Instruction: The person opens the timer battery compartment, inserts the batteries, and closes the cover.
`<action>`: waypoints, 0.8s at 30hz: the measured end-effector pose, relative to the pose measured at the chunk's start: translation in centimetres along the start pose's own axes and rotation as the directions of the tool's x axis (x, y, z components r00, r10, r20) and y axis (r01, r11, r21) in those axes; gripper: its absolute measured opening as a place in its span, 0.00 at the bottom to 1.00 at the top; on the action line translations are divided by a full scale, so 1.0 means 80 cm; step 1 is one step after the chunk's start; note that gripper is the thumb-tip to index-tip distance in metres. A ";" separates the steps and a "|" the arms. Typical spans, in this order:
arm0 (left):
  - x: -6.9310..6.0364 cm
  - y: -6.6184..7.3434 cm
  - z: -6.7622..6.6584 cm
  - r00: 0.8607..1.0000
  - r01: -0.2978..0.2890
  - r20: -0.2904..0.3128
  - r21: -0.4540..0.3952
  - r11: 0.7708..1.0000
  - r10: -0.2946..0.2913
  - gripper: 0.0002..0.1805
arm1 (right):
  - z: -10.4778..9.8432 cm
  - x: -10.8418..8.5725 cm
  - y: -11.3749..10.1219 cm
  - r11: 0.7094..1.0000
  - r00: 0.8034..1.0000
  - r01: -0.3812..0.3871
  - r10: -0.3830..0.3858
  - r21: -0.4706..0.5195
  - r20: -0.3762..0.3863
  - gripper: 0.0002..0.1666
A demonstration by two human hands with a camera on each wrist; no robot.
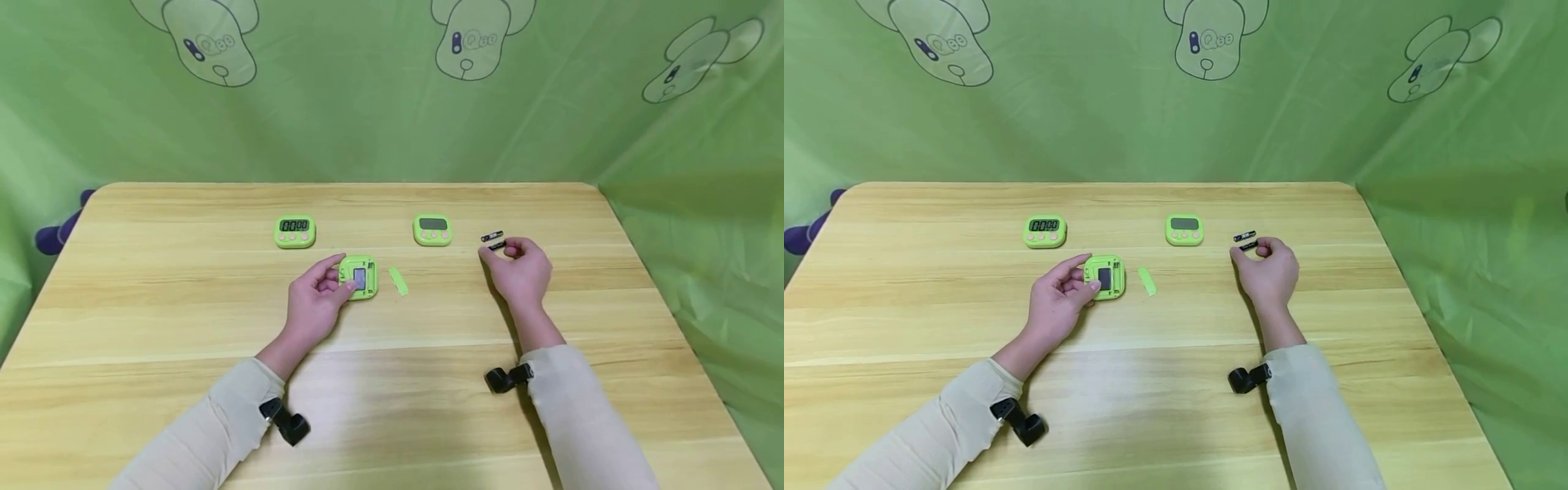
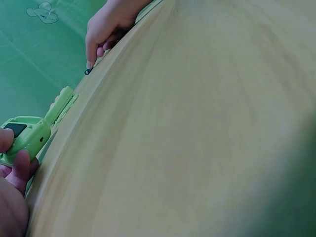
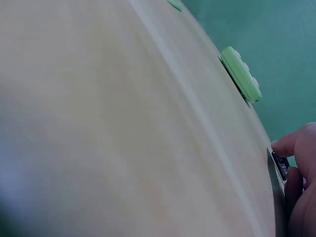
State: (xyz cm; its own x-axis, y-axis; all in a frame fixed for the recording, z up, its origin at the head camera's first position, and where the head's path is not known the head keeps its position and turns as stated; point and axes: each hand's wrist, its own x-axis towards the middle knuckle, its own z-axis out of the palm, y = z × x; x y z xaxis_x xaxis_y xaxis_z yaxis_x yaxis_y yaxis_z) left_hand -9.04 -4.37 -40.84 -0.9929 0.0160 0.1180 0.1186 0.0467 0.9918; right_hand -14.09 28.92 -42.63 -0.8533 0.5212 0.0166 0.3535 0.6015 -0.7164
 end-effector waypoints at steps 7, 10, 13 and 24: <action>0.000 0.000 0.000 1.000 0.005 0.007 -0.005 1.000 -0.005 0.24 | -0.001 -0.024 0.004 0.991 1.000 0.031 -0.031 0.126 -0.004 0.32; 0.000 0.001 0.000 1.000 0.007 0.005 -0.001 1.000 -0.007 0.24 | 0.000 -0.037 0.003 0.983 0.997 0.078 -0.079 0.164 0.002 0.30; 0.000 0.002 0.000 1.000 0.007 0.004 0.005 1.000 -0.007 0.24 | 0.003 -0.049 0.001 0.971 0.989 0.143 -0.148 0.189 0.012 0.29; 0.000 0.000 0.000 1.000 -0.004 0.005 0.006 1.000 0.004 0.23 | 0.020 -0.088 -0.022 0.827 0.901 0.357 -0.428 0.435 0.076 0.28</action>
State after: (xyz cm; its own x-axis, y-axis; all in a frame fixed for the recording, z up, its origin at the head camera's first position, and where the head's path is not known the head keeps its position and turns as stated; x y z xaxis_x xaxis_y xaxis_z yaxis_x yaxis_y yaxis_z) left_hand -9.06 -4.37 -40.85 -0.9923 0.0207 0.1222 0.1231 0.0529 0.9910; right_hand -9.31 23.22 -42.58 -0.9487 0.1661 0.2689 -0.1787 0.4198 -0.8899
